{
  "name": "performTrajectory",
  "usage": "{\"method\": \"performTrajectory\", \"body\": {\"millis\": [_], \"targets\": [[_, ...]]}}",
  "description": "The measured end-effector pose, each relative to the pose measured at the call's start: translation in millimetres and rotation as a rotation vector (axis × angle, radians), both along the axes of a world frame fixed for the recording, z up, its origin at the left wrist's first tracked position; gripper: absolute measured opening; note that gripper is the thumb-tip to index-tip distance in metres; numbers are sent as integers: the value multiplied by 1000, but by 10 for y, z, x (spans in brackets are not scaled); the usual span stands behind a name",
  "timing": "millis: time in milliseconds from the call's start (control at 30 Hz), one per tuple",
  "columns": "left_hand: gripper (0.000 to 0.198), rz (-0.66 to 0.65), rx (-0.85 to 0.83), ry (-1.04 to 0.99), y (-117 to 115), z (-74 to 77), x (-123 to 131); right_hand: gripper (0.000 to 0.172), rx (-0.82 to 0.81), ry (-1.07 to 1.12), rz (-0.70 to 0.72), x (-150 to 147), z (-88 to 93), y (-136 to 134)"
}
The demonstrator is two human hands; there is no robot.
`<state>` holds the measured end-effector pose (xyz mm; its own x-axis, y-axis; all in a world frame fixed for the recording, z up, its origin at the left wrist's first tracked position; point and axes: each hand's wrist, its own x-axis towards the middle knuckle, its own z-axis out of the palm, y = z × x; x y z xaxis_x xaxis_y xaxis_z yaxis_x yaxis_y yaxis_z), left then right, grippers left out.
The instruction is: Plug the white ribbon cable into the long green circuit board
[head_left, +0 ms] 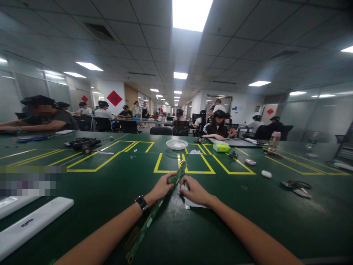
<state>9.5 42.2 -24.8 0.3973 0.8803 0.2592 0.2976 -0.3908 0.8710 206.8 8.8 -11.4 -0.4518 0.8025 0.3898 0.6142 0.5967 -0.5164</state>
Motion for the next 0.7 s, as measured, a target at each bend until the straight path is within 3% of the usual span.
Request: {"method": "performTrajectory", "body": {"millis": [167, 267, 367, 567, 700], "targets": [[71, 7, -217, -289, -47, 37, -4, 17, -145, 263, -15, -13, 39, -3], [79, -7, -338, -372, -72, 65, -1, 27, -290, 399, -28, -31, 35, 3], [79, -11, -394, -430, -121, 107, 1, 27, -363, 468, -39, -50, 22, 10], [63, 36, -465, -471, -247, 222, 11, 39, -542, 580, 34, -62, 4, 10], [43, -4, -390, -474, -244, 246, 48, 40, -573, 556, 57, -76, 7, 3]]}}
